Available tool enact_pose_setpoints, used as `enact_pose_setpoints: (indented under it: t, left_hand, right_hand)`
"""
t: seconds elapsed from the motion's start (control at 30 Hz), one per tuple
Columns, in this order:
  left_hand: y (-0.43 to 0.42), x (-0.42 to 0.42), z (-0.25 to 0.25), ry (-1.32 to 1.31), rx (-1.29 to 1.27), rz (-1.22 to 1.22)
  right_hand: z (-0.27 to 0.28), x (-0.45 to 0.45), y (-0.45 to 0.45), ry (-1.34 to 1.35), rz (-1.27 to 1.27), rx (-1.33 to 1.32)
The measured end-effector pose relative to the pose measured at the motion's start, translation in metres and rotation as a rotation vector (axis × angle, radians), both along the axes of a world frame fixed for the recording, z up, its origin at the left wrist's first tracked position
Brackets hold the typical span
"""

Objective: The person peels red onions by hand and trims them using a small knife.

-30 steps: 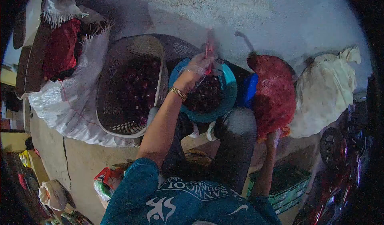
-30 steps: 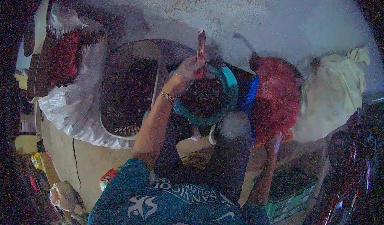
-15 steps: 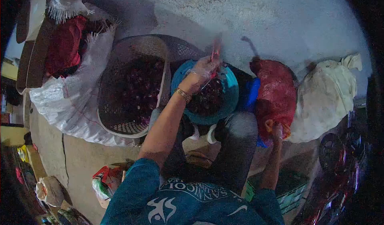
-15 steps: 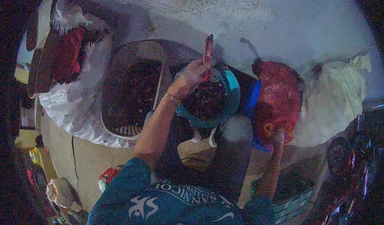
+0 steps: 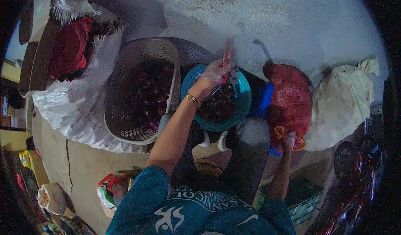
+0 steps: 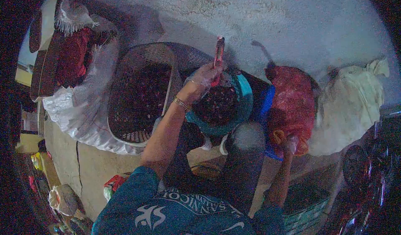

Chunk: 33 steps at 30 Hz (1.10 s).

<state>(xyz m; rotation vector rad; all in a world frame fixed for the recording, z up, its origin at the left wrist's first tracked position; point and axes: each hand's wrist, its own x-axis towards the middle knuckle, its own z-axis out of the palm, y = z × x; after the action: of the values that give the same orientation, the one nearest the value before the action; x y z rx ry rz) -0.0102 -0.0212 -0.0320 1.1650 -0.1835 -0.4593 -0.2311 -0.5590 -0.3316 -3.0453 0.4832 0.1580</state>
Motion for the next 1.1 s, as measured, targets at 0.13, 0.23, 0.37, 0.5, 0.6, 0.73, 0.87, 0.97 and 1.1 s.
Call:
enact_pose_setpoints:
  t: [0.13,0.23,0.37,0.5,0.6,0.73,0.87,0.97,1.1]
  left_hand:
    - [-0.007,-0.004,0.006,0.032,-0.055,0.098]
    - [-0.003,-0.004,0.006,0.298,-0.115,0.022]
    - [-0.008,-0.003,-0.002,0.542,-0.484,-0.101]
    - [-0.008,-0.010,0.005,0.494,-0.331,0.005]
    - [-0.008,-0.008,0.000,0.430,-0.475,-0.086]
    - [-0.007,-0.009,0.004,0.514,-0.453,0.006]
    - [-0.006,-0.005,-0.004,0.506,-0.430,0.038]
    - [-0.011,-0.009,-0.002,0.496,-0.418,0.075]
    - [-0.013,-0.010,-0.003,0.432,-0.509,0.080]
  right_hand:
    - [0.098,-0.016,0.036,-0.110,-0.256,0.204]
    - [0.123,-0.032,0.046,-0.183,-0.148,0.168]
    - [0.214,-0.036,0.095,-0.018,-0.199,-0.044]
    - [0.317,-0.034,0.159,-0.059,-0.296,0.178]
    - [0.339,-0.047,0.158,-0.084,-0.218,0.183]
    - [0.354,-0.072,0.157,-0.018,-0.132,0.124]
    - [0.396,-0.072,0.172,-0.061,-0.013,0.307]
    - [0.421,-0.043,0.206,-0.152,-0.305,0.812]
    - [0.413,0.031,0.277,-0.406,-0.257,1.491]
